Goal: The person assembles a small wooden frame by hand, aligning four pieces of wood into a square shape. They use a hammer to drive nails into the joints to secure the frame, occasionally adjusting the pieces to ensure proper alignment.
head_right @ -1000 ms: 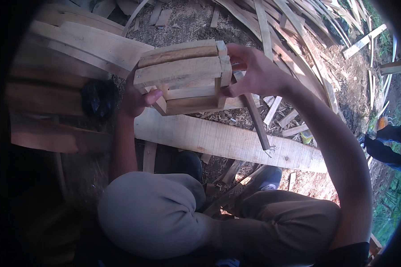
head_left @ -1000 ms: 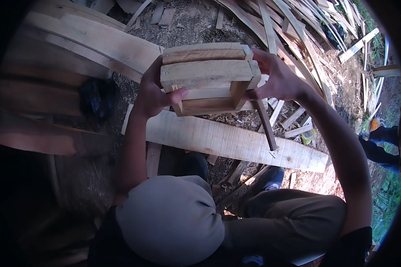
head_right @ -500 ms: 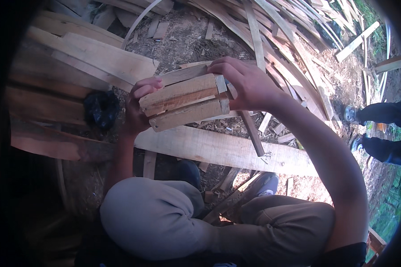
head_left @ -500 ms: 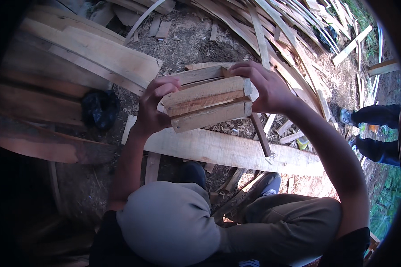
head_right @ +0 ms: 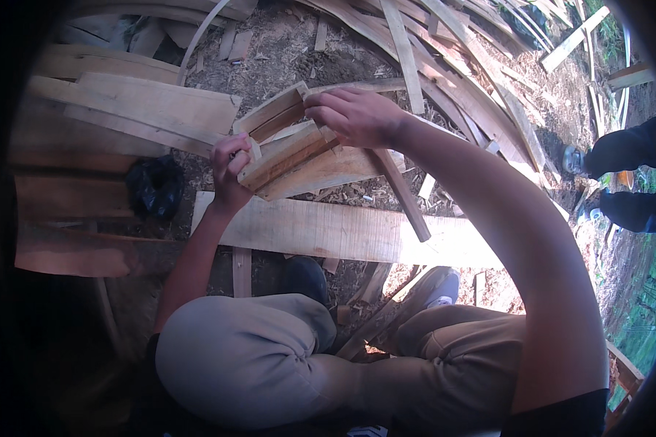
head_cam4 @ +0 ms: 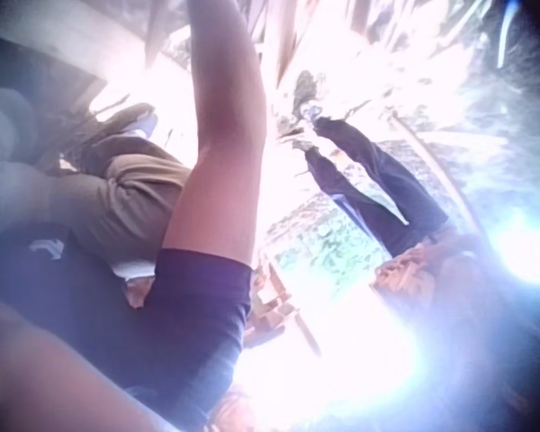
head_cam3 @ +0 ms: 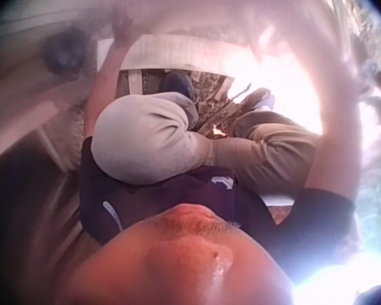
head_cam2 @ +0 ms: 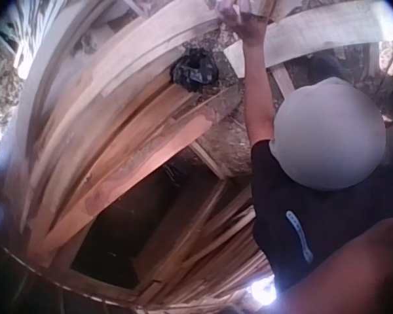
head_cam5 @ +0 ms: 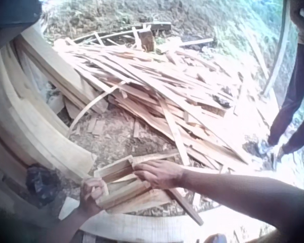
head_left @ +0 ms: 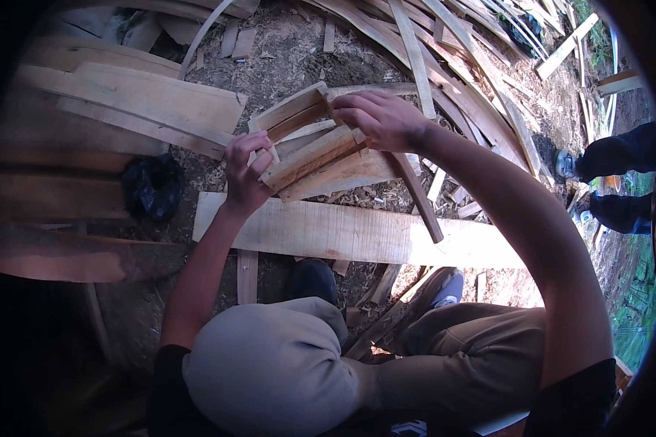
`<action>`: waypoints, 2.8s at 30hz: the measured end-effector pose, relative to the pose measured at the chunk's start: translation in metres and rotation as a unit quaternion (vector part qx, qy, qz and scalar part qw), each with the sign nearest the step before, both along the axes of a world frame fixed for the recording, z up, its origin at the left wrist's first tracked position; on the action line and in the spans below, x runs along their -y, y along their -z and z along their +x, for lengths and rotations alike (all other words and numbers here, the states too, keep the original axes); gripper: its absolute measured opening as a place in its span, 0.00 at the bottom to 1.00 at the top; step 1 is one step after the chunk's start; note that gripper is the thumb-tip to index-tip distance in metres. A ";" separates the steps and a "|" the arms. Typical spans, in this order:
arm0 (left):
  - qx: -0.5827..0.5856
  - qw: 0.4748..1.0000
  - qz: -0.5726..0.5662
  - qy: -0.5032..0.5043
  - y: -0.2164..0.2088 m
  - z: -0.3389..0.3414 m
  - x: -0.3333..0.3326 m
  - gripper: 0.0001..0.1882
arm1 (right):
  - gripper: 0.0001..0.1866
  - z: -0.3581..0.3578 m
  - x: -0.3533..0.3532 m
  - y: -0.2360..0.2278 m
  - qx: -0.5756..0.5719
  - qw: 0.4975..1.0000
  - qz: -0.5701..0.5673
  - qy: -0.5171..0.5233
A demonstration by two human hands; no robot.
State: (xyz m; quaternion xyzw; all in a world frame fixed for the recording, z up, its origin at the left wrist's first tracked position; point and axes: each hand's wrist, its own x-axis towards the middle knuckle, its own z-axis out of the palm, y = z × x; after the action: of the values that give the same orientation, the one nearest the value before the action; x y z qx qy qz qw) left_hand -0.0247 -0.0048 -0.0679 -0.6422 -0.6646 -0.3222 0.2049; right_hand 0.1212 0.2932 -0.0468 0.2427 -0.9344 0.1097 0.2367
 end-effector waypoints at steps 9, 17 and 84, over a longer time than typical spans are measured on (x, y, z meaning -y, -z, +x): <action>0.052 0.998 -0.008 0.019 0.014 0.002 0.000 0.34 | 0.47 0.018 -0.007 -0.005 0.073 0.997 -0.022 -0.024; 0.060 0.998 -0.026 0.023 0.010 0.002 -0.005 0.34 | 0.46 0.030 -0.003 -0.009 0.055 0.998 -0.035 0.006; 0.026 0.999 -0.020 0.010 -0.011 0.027 0.017 0.44 | 0.37 0.036 0.017 -0.012 -0.039 0.988 0.117 0.091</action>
State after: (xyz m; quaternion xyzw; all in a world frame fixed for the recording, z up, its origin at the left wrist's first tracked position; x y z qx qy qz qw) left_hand 0.0020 -0.0222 -0.0572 -0.6444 -0.6693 -0.3278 0.1712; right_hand 0.1576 0.2758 -0.0347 0.1867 -0.9491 -0.0319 0.2515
